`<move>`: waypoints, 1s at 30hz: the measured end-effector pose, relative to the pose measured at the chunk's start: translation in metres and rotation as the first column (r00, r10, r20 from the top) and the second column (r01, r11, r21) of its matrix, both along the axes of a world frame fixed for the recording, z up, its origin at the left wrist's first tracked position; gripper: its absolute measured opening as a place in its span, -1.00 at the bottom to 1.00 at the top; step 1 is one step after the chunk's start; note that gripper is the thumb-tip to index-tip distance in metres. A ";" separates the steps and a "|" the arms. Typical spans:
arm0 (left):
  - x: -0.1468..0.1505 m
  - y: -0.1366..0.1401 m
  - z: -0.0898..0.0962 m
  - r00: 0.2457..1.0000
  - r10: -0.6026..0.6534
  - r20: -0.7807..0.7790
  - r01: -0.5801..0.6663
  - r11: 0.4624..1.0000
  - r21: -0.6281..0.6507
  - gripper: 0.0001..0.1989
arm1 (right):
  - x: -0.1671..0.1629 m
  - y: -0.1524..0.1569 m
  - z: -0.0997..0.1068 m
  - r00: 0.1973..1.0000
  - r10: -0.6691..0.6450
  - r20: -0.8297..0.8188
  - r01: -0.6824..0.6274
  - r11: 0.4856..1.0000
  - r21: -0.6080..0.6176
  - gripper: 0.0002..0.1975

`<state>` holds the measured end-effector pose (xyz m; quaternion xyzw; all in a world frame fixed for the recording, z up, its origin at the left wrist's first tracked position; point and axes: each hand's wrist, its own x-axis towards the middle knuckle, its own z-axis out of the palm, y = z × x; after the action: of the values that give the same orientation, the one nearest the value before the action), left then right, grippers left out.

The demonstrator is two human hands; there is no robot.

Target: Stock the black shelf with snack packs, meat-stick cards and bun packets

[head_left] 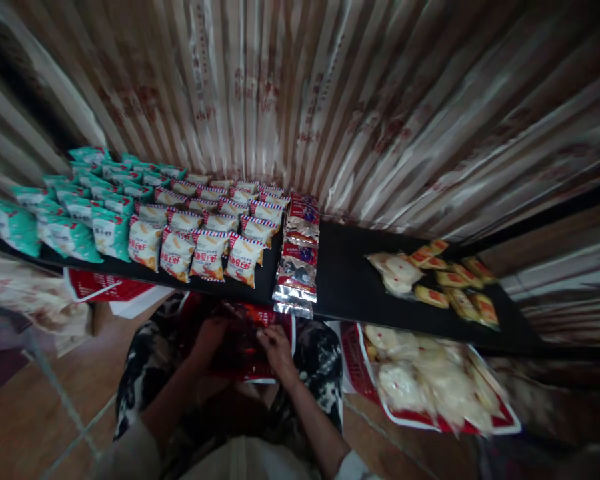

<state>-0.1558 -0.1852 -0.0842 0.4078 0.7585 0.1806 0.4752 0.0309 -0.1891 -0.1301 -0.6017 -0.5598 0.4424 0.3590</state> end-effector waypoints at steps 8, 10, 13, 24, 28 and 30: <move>0.009 -0.007 0.040 0.930 0.102 0.353 -0.156 0.980 0.127 -0.75 | 0.014 -0.014 0.072 0.987 0.008 -0.158 -0.004 1.000 0.031 -0.64; 0.010 -0.008 0.044 0.919 0.065 0.390 -0.134 0.979 0.152 -0.74 | 0.016 -0.017 0.084 0.977 -0.012 -0.215 0.019 0.999 0.030 -0.63; 0.011 -0.012 0.050 0.908 0.006 0.418 -0.086 0.981 0.173 -0.74 | 0.020 -0.016 0.097 0.950 -0.093 -0.299 0.102 0.995 0.012 -0.61; 0.048 -0.026 0.056 0.893 -0.321 0.317 0.216 0.921 0.323 -0.71 | 0.043 -0.008 0.118 0.803 -0.272 -0.531 0.246 0.962 -0.120 -0.67; 0.061 -0.023 0.063 0.927 -0.275 0.255 0.172 0.916 0.364 -0.74 | 0.049 -0.007 0.124 0.739 -0.317 -0.594 0.269 0.948 -0.171 -0.68; 0.065 -0.020 0.070 0.937 -0.262 0.230 0.155 0.905 0.397 -0.74 | 0.052 -0.007 0.128 0.720 -0.321 -0.615 0.270 0.946 -0.178 -0.67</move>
<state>-0.0907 -0.2052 -0.0137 0.5405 0.5877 0.3243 0.5072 0.0830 -0.1962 -0.0018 -0.5106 -0.2844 0.5775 0.5700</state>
